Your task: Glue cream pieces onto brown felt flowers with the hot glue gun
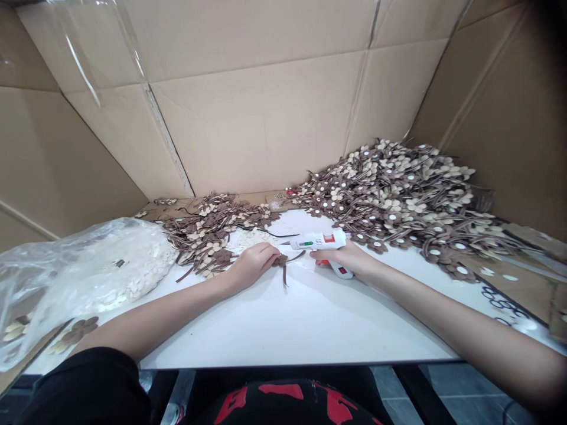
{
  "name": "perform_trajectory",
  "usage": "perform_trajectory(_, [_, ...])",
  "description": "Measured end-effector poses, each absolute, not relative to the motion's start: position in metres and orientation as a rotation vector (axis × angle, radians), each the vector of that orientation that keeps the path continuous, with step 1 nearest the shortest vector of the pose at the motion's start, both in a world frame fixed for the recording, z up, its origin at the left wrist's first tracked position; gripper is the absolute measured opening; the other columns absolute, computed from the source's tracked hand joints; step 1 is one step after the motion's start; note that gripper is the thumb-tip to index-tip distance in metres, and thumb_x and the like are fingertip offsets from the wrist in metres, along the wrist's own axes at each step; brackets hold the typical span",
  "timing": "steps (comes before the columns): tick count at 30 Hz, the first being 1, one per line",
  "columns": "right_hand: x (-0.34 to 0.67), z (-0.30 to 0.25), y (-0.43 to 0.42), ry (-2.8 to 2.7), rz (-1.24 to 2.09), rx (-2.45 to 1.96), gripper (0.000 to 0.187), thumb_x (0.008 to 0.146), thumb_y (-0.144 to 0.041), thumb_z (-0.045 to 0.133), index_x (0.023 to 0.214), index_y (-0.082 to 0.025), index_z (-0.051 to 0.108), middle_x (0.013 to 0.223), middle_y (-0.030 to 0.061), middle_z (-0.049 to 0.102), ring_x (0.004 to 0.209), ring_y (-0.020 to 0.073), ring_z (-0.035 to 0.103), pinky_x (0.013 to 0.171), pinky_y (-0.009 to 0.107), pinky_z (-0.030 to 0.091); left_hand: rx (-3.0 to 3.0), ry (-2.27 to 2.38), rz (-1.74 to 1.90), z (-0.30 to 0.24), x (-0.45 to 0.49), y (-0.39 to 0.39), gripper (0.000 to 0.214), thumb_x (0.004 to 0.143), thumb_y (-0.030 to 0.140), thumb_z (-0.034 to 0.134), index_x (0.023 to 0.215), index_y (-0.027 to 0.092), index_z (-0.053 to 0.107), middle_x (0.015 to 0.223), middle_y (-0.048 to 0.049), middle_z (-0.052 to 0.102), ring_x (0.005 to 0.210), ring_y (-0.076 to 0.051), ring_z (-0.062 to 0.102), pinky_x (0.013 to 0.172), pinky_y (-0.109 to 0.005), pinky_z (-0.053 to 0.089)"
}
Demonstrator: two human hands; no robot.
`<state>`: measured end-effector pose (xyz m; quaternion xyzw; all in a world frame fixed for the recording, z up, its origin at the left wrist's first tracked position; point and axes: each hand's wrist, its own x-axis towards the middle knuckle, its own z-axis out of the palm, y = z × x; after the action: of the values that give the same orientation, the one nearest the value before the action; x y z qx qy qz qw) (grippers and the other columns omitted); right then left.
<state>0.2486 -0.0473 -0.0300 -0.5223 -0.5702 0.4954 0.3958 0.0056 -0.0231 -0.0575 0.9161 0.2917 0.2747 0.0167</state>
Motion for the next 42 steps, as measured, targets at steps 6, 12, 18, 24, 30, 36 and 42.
perform_trajectory(6, [0.2496,-0.0315,-0.0461,-1.45,1.263,-1.319,0.019,0.056,-0.024,0.068,0.072,-0.017,0.063,0.074,0.0027,0.068,0.07,0.0185,0.061,0.061,0.028,0.049,2.88,0.896,0.793,-0.0548,0.0058,-0.0268,0.027,0.093,0.023,0.033,0.094,0.015,0.058,0.086,-0.0072,0.058,0.081,-0.014,0.055,0.074,-0.025,0.044])
perform_trajectory(12, [0.2498,-0.0312,-0.0472,-1.441,1.268,-1.338,0.019,0.056,-0.023,0.068,0.074,-0.017,0.063,0.077,0.0029,0.068,0.07,0.018,0.061,0.06,0.027,0.049,2.88,0.865,0.809,-0.0551,0.0047,-0.0274,0.025,0.092,0.022,0.035,0.096,0.015,0.059,0.088,-0.0083,0.059,0.084,-0.015,0.055,0.076,-0.026,0.044])
perform_trajectory(18, [0.2503,-0.0311,-0.0477,-1.466,1.246,-1.313,0.025,0.056,-0.024,0.068,0.08,-0.016,0.064,0.081,0.0038,0.068,0.068,0.0167,0.06,0.062,0.027,0.048,2.848,0.89,0.822,-0.0545,0.0041,-0.028,0.022,0.091,0.022,0.039,0.093,0.015,0.059,0.089,-0.0073,0.059,0.083,-0.014,0.055,0.076,-0.025,0.044])
perform_trajectory(24, [0.2506,-0.0323,-0.0466,-1.478,1.237,-1.302,0.029,0.056,-0.026,0.07,0.082,-0.016,0.064,0.081,0.0044,0.068,0.071,0.0175,0.06,0.064,0.027,0.047,2.843,0.878,0.835,-0.0533,0.0047,-0.0289,0.024,0.091,0.023,0.038,0.091,0.015,0.061,0.086,-0.0075,0.058,0.08,-0.014,0.055,0.073,-0.024,0.045])
perform_trajectory(30, [0.2495,-0.0305,-0.0483,-1.477,1.237,-1.31,0.023,0.056,-0.026,0.069,0.076,-0.016,0.063,0.073,0.0032,0.067,0.065,0.0163,0.059,0.06,0.026,0.047,2.844,0.886,0.855,-0.053,0.0056,-0.0296,0.023,0.09,0.021,0.039,0.092,0.016,0.061,0.087,-0.0075,0.059,0.079,-0.014,0.056,0.073,-0.024,0.046])
perform_trajectory(36, [0.2511,-0.0318,-0.0475,-1.522,1.233,-1.281,0.025,0.058,-0.028,0.068,0.079,-0.016,0.063,0.072,0.0033,0.066,0.067,0.0172,0.059,0.063,0.028,0.047,2.854,0.889,0.838,-0.0539,0.0054,-0.03,0.025,0.088,0.017,0.038,0.094,0.017,0.062,0.088,-0.0075,0.058,0.078,-0.013,0.057,0.072,-0.024,0.046])
perform_trajectory(42, [0.2521,-0.0361,-0.0442,-1.525,1.233,-1.281,0.022,0.059,-0.026,0.067,0.077,-0.015,0.064,0.072,0.003,0.066,0.065,0.0164,0.058,0.061,0.027,0.047,2.943,0.952,0.688,-0.0486,0.0046,-0.0296,0.026,0.085,0.013,0.04,0.095,0.018,0.063,0.081,-0.0051,0.058,0.075,-0.013,0.055,0.067,-0.022,0.044])
